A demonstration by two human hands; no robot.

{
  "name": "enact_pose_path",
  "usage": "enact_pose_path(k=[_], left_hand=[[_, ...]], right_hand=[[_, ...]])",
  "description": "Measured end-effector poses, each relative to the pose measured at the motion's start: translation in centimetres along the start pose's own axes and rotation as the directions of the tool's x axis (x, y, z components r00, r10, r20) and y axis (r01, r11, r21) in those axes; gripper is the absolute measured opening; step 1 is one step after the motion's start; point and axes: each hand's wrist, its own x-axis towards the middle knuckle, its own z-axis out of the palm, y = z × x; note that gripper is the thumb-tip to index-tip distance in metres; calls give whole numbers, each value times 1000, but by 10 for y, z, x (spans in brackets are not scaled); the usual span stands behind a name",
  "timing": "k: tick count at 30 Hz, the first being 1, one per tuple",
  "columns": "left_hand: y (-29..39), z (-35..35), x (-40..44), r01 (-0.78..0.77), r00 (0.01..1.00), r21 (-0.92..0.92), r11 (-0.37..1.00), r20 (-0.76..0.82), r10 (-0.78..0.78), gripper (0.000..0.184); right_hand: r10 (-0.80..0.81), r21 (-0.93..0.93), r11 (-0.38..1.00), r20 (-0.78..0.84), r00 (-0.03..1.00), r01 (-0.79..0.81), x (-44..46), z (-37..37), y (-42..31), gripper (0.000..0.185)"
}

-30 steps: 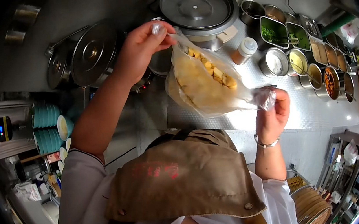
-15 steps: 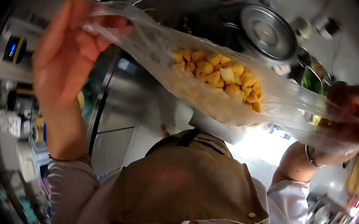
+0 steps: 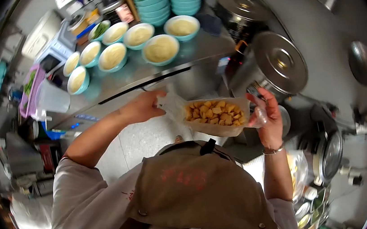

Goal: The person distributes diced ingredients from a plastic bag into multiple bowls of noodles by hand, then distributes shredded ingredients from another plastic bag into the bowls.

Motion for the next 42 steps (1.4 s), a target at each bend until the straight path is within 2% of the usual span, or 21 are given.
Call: enact_pose_path(k=[1,3,5,6,7,10,12,14,15,17,18,20,22,24,26,27,30,32,34,37,42], left_hand=[[-23,-2,-5,168,978,-125,978,142,-150,42],[-61,-11,-12,494,822,-295,818,464,-330,37],[-73,-8,-29,317,948,-827,464,275,-158,36],[-79,-7,-35,159,983,-967,200,136,-123,35],[-71,-15,-38,139,989,-982,126,131,-71,50],[-58,-23,-47,65,996,-995,76,61,-58,69],[-60,-24,-46,-90,993,-977,194,-103,-60,75],[-70,-25,-48,-207,969,-937,283,-235,-70,78],[-69,-31,-53,-178,970,-950,255,-213,-117,78],[-67,-45,-62,-107,965,-973,206,-152,-214,79],[-65,-48,-66,-153,943,-961,231,-213,-258,80],[-63,-50,-74,-215,914,-951,221,-275,-297,80],[-53,-60,-85,-259,868,-937,232,-332,-369,80],[-40,-69,-91,-295,828,-925,241,-373,-418,81],[-30,-75,-92,-321,797,-914,248,-402,-451,81],[-22,-70,-91,-325,687,-917,232,-398,-608,103],[-8,-74,-95,-395,613,-901,177,-402,-680,106],[-10,-66,-93,-437,575,-885,158,-411,-707,107],[-8,-59,-89,-460,613,-881,107,-403,-680,107],[-10,-51,-91,-496,642,-864,82,-428,-636,104],[-17,-48,-112,-530,619,-844,88,-456,-639,99]], right_hand=[[15,-31,999,51,999,-13,18,14,16,47],[51,-75,996,129,990,-41,50,40,43,46],[114,-152,984,156,981,-90,75,52,65,43],[153,-194,974,165,974,-120,87,59,76,41],[165,-275,955,171,971,-114,98,64,84,38],[297,-324,923,266,917,-205,138,49,124,39],[351,-547,818,232,907,-177,163,40,140,40],[337,-757,652,227,914,-52,187,42,151,41],[119,-865,385,394,911,323,203,45,156,41],[135,-728,611,484,865,312,217,105,131,41],[136,-640,714,524,841,283,218,139,120,41],[258,-390,914,772,581,112,217,196,126,40],[341,-367,926,914,220,91,211,245,159,41],[282,-252,810,959,25,530,202,283,213,55],[366,-247,696,930,-38,674,196,318,239,64],[410,-232,628,910,-62,743,189,329,247,69],[463,-79,387,878,-120,919,171,330,263,61],[609,-103,458,760,-228,883,163,336,282,48],[637,-111,512,714,-290,852,158,332,282,45],[381,37,481,891,-247,876,138,306,308,37],[447,17,536,843,-301,844,131,317,324,28]])
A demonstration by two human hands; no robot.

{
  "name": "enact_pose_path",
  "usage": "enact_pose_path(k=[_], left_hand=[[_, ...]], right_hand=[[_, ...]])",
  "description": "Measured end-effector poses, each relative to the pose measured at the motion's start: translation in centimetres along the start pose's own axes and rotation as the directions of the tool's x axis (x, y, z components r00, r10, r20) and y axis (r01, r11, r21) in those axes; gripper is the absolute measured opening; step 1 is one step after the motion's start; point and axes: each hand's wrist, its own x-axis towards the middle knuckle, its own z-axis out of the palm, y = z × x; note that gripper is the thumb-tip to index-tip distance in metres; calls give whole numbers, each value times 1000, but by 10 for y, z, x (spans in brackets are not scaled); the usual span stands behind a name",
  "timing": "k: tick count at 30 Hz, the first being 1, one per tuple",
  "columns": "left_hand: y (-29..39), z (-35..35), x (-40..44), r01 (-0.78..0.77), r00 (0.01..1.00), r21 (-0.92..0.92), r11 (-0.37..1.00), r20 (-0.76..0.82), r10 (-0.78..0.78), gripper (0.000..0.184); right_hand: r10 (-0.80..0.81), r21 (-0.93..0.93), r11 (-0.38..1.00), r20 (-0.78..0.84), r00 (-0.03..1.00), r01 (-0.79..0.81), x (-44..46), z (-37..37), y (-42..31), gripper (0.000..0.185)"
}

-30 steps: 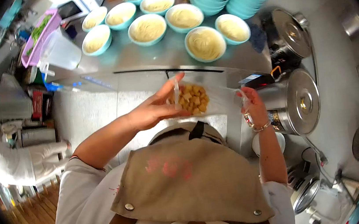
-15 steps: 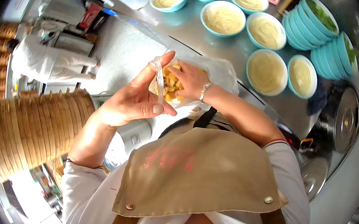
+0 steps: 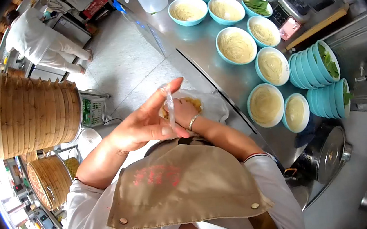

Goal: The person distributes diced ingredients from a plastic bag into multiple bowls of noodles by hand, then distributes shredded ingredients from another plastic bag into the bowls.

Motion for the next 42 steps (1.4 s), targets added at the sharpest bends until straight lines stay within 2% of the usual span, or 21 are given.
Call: enact_pose_path(k=[2,6,7,8,11,13,16,19,20,22,25,28,32,33,36,39,42], left_hand=[[5,-8,-1,0,1000,17,1000,-3,0,100],[13,-19,5,-10,999,16,1000,35,10,100],[13,-23,8,-17,998,15,1000,54,16,100],[12,-26,11,-18,998,13,1000,67,17,100],[21,-32,22,-14,988,96,995,153,-1,95],[25,-36,29,-20,981,119,993,194,-3,93],[31,-36,41,-17,977,164,986,212,-18,91],[35,-36,49,-36,983,202,979,182,-2,91],[35,-36,51,-42,984,171,984,181,10,89],[35,-37,54,-50,986,116,992,164,30,85],[32,-33,60,-54,995,112,992,88,45,88],[30,-24,65,-67,998,99,993,10,66,90],[29,-15,69,-110,991,160,981,-60,121,90],[29,-12,70,-103,986,200,974,-106,126,95],[28,-7,73,-151,974,209,966,-134,182,95],[27,0,74,-176,962,211,962,-169,213,93],[27,-2,75,-188,955,211,959,-188,228,91]], right_hand=[[42,107,994,-38,998,-38,-5,-8,-1,26],[124,404,915,-245,962,-15,-8,-17,7,24],[203,541,838,-185,961,-73,-14,-39,2,44],[271,510,839,-91,958,-189,-20,-37,9,53],[456,833,518,-73,887,-197,-50,-41,15,44],[640,946,285,-69,766,-152,-71,-61,8,38],[674,968,252,-191,713,21,-114,-112,-3,36],[738,975,213,-202,644,62,-164,-150,7,42],[752,958,260,-279,597,120,-179,-154,17,43],[808,933,359,-327,490,31,-201,-166,36,33],[871,835,431,-285,401,-343,-225,-153,86,34],[847,591,529,-324,421,-609,-243,-121,144,36],[919,874,305,-166,358,-378,-273,-121,178,34],[912,907,310,-199,359,-285,-280,-132,178,33],[932,934,313,-268,244,-172,-313,-157,196,34],[941,907,309,-249,228,-287,-344,-158,237,33],[956,840,273,-184,227,-469,-355,-146,270,31]])
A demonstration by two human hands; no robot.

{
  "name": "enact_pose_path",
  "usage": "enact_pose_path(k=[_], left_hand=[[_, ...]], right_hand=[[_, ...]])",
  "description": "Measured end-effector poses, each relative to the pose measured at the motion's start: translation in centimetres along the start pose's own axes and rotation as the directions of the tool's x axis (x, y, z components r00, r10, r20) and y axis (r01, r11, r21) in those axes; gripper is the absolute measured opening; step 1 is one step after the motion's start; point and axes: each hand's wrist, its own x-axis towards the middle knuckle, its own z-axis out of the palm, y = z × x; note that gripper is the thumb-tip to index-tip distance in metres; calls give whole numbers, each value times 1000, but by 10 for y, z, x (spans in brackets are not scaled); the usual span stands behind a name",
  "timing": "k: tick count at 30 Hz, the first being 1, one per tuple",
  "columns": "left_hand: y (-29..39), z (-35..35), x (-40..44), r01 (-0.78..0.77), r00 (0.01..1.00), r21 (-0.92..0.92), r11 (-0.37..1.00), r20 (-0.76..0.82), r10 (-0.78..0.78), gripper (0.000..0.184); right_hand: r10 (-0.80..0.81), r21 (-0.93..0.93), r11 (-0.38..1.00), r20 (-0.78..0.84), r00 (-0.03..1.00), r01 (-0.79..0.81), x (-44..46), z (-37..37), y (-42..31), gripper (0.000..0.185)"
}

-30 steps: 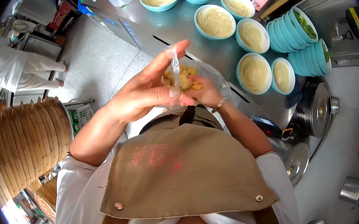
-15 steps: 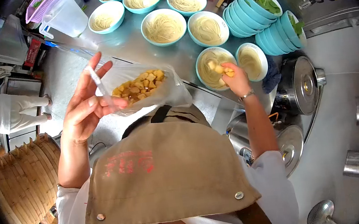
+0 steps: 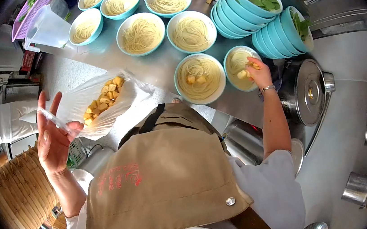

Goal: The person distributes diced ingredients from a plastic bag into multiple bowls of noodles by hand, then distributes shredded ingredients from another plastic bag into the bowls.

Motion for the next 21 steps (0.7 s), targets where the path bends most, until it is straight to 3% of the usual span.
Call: enact_pose_path(k=[3,6,9,13,16,19,21], left_hand=[[1,1,0,-22,1000,4,1000,-16,22,87],[2,2,-1,5,996,-3,1000,-94,-5,96],[3,8,1,-13,995,-9,1000,-98,12,92],[5,13,-3,-14,989,15,1000,-144,16,89],[6,22,-3,-29,981,-3,1000,-191,28,89],[6,24,-6,-35,971,-18,999,-239,29,90],[5,23,-9,-51,965,-15,999,-260,45,89]], right_hand=[[-190,-193,965,-56,980,176,16,-5,22,29],[-49,141,989,43,998,43,18,-19,19,26],[-13,426,903,165,986,-59,6,-20,-31,23],[-139,518,855,259,956,-16,24,28,-101,21],[-299,424,891,274,914,165,68,85,-117,29],[-217,28,974,388,896,224,115,123,-114,41],[-218,-36,967,401,890,253,121,129,-117,47]])
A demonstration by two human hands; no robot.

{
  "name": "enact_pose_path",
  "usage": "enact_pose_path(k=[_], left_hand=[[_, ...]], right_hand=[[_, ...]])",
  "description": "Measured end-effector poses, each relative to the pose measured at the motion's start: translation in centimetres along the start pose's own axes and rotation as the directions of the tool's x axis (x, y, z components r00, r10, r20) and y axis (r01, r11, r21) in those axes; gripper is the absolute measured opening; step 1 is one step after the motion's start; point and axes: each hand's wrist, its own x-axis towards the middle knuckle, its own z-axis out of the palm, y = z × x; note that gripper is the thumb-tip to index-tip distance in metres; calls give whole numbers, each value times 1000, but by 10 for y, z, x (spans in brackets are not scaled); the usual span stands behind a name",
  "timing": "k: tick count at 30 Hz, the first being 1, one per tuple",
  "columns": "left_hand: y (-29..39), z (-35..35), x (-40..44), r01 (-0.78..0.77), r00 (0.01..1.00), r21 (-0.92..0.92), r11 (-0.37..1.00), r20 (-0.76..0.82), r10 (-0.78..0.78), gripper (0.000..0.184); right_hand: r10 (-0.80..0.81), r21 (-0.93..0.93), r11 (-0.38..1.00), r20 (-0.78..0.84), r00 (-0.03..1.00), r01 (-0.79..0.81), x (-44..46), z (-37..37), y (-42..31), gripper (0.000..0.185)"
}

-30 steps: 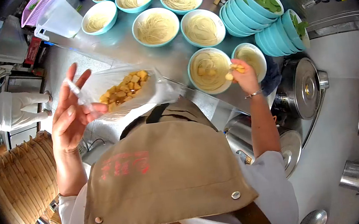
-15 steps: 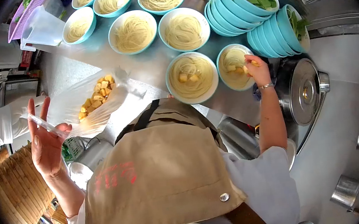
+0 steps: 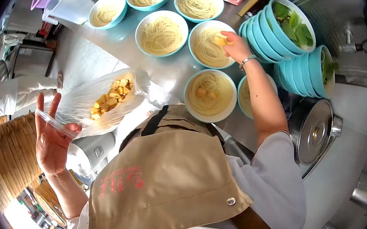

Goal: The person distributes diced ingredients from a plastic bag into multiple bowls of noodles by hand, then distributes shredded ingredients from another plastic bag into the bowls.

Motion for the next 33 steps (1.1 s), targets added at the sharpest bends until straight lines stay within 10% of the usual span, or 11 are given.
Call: enact_pose_path(k=[5,11,17,19,21,23,27,29,31,32,33], left_hand=[[-4,-7,-3,-2,999,21,1000,-48,3,88],[-13,-9,-4,-7,993,13,1000,-120,9,89],[-18,0,-6,4,972,42,999,-234,6,89],[-20,-1,-7,2,964,45,999,-264,10,90],[-19,-3,-5,11,955,81,997,-296,13,91],[-20,-7,-2,10,952,104,995,-307,22,92],[-21,-19,10,15,966,139,990,-258,21,94],[-20,-22,18,66,972,125,990,-233,-36,99],[-14,-32,23,90,986,129,988,-148,-70,103],[-7,-35,25,101,986,122,987,-143,-83,107],[-2,-42,29,114,990,127,985,-100,-102,110]], right_hand=[[14,-3,1000,120,993,-14,16,-6,-8,44],[17,551,834,16,1000,-23,64,-15,-49,16],[-48,484,871,-79,996,80,172,8,-51,28],[-108,-25,994,-180,978,105,200,10,-33,56],[-150,-143,983,-292,945,112,208,10,-18,50],[-183,113,965,-362,914,238,196,9,-24,40],[-327,608,713,-153,933,349,56,51,-139,28],[-665,711,571,106,739,411,-6,108,-172,29],[-639,658,726,537,551,200,-52,182,-192,33],[-728,392,646,576,373,655,-58,219,-207,36],[-579,256,731,723,377,633,-67,245,-220,38]])
